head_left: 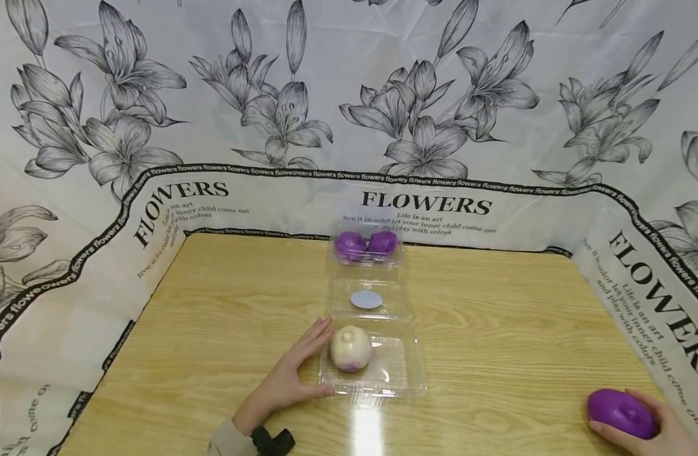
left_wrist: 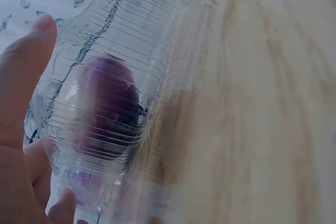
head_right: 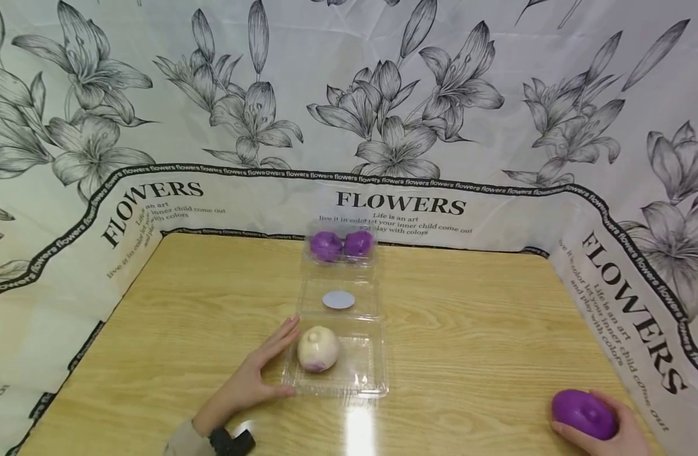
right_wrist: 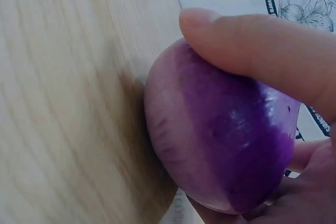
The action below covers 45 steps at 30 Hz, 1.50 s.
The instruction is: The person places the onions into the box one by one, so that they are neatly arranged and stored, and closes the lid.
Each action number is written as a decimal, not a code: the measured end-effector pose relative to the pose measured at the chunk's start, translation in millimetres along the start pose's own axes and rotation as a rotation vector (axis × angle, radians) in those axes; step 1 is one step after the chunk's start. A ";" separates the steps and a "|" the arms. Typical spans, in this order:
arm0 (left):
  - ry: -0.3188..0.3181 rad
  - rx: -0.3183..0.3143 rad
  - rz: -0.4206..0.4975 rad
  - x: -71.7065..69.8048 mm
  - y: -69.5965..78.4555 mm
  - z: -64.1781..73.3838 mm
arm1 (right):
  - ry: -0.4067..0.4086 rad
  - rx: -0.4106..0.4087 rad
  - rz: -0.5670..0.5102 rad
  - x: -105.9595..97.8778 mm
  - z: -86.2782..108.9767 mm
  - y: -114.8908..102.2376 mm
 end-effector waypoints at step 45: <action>-0.006 -0.018 0.006 -2.1 -1.5 -1.3 | -0.339 -0.847 -0.127 89.1 75.0 -238.1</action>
Point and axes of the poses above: each hand's wrist, its own z-axis away from the middle knuckle, its own x-axis out of the palm, y = z × x, the point moved 4 cm from there along -z, towards the middle knuckle, and after that the axes turned 12 degrees about -z, right-handed, at the moved point
